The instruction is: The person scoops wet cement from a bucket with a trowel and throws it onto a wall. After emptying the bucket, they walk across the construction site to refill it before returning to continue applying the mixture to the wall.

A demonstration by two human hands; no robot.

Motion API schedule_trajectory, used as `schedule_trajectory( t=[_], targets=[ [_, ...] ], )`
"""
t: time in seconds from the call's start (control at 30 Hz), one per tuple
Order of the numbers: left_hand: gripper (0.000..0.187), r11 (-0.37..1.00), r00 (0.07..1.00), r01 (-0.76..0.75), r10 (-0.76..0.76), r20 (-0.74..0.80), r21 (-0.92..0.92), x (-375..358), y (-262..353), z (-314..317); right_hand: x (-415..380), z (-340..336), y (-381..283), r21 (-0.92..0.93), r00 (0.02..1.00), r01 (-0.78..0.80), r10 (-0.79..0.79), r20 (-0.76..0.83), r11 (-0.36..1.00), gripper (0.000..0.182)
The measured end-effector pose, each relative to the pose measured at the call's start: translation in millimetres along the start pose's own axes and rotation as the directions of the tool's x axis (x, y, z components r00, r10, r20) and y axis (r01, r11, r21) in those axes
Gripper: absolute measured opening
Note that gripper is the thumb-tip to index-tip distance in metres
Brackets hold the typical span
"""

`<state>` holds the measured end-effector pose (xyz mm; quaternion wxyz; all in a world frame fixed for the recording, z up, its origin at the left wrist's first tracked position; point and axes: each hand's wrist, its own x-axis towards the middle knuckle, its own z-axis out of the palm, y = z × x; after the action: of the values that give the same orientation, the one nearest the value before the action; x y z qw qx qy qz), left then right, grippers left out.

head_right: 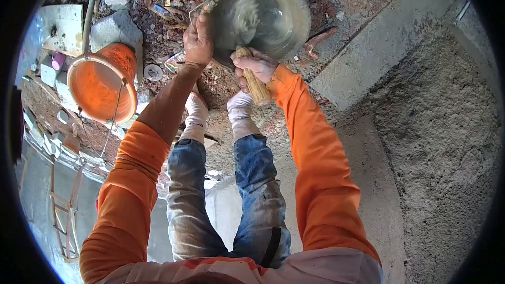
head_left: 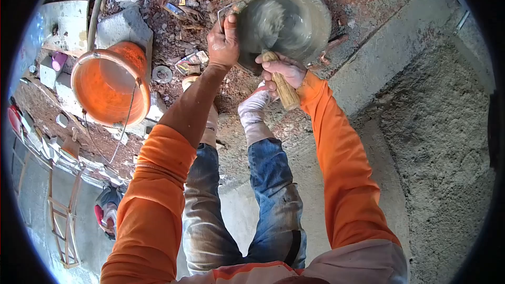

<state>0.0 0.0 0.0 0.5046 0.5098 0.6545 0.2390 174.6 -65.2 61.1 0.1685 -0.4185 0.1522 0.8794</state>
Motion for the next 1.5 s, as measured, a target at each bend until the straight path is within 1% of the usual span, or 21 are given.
schedule_trajectory(
  t=[0.1, 0.17, 0.2, 0.27, 0.37, 0.5, 0.57, 0.6, 0.63, 0.73, 0.8, 0.9, 0.97, 1.03, 1.13, 1.23, 1.3, 1.37, 1.4, 1.47, 1.5],
  targets=[
    [0.041, 1.0, 1.0, -0.005, 0.005, 0.007, -0.012, 14, 0, 4, -33, 27, -15, -0.158, 0.992, 0.121, -0.127, -0.027, 0.98, 0.048],
    [0.041, 0.995, 0.995, -0.096, 0.096, -0.039, 0.002, 7, 1, 5, -75, 52, -16, -0.642, 0.915, -0.092, -0.191, -0.357, 0.761, 0.045],
    [0.041, 0.996, 0.996, -0.084, 0.084, -0.036, -0.005, 2, 2, 5, -80, 52, -15, -0.638, 0.913, -0.105, -0.181, -0.367, 0.763, 0.045],
    [0.041, 1.0, 1.0, -0.001, 0.001, 0.008, 0.001, 1, 2, 2, -76, 45, -15, -0.865, 0.701, -0.498, -0.559, -0.443, 0.061, 0.048],
    [0.041, 1.0, 0.999, 0.014, -0.014, 0.029, 0.025, 2, 10, -1, 0, -17, -20, -0.723, 0.597, -0.691, -0.562, -0.572, 0.002, 0.051],
    [0.039, 1.0, 1.0, -0.026, 0.026, 0.01, -0.008, 0, 13, -3, 1, -37, 4, -0.824, 0.691, -0.565, -0.573, -0.442, -0.046, 0.055],
    [0.04, 1.0, 1.0, -0.026, 0.026, 0.012, -0.012, 5, 11, -1, -35, -3, -9, -0.81, 0.79, -0.455, -0.252, -0.559, 0.369, 0.054],
    [0.04, 1.0, 1.0, -0.011, 0.011, 0.012, 0.0, 4, 6, -1, -33, -4, -2, -0.899, 0.781, -0.298, -0.46, -0.422, 0.32, 0.056],
    [0.041, 1.0, 1.0, 0.007, -0.007, 0.019, 0.019, 2, 5, -2, -22, 8, -3, -0.899, 0.782, -0.299, -0.458, -0.423, 0.319, 0.056],
    [0.042, 0.998, 0.999, 0.018, -0.02, 0.04, 0.056, -7, 10, -2, 24, 21, 4, -0.81, 0.695, -0.579, -0.46, -0.553, 0.098, 0.058],
    [0.044, 0.992, 0.994, -0.106, 0.108, -0.025, 0.06, 1, 11, -4, 20, 8, 1, -0.853, 0.747, -0.5, -0.426, -0.511, 0.147, 0.061],
    [0.044, 0.997, 0.998, 0.003, -0.007, 0.058, 0.077, 1, 8, -2, -12, 4, 7, -0.883, 0.829, -0.399, -0.313, -0.463, 0.248, 0.067],
    [0.046, 0.998, 0.998, -0.058, 0.059, -0.02, 0.04, 3, 8, 4, -7, 4, 5, -0.811, 0.842, -0.034, -0.42, -0.338, 0.585, 0.073],
    [0.049, 0.988, 0.996, 0.048, -0.059, 0.065, 0.15, 3, 3, -2, -11, 33, 4, -0.736, 0.84, -0.199, -0.274, -0.468, 0.647, 0.072],
    [0.054, 0.991, 0.999, -0.051, 0.048, 0.024, 0.12, 6, 7, -5, -14, 27, 2, -0.689, 0.829, -0.391, -0.093, -0.552, 0.61, 0.049],
    [0.055, 0.998, 0.999, -0.047, 0.046, 0.028, 0.046, 2, -4, 4, -73, 24, -32, -0.713, 0.925, -0.338, 0.077, -0.372, 0.615, 0.059],
    [0.055, 0.992, 0.997, -0.079, 0.08, -0.013, 0.094, 3, -5, 4, -48, -2, -15, -0.704, 0.922, -0.257, -0.05, -0.384, 0.662, 0.055],
    [0.055, 0.983, 0.998, -0.06, 0.057, 0.023, 0.175, 1, -5, 1, 28, -55, 30, -0.912, 0.707, -0.342, -0.576, -0.409, 0.227, 0.047],
    [0.055, 0.975, 0.998, -0.057, 0.06, -0.005, 0.217, 0, -4, 2, 18, -39, 22, -0.911, 0.703, -0.339, -0.58, -0.411, 0.234, 0.047],
    [0.055, 0.985, 0.997, 0.025, -0.037, 0.065, 0.169, 3, 11, -4, -18, 11, -8, -0.79, 0.898, -0.247, -0.175, -0.405, 0.561, 0.048],
    [0.055, 0.985, 0.997, 0.033, -0.045, 0.07, 0.169, 3, 12, -4, -29, 16, -3, -0.786, 0.897, -0.254, -0.167, -0.409, 0.564, 0.048]
  ],
)
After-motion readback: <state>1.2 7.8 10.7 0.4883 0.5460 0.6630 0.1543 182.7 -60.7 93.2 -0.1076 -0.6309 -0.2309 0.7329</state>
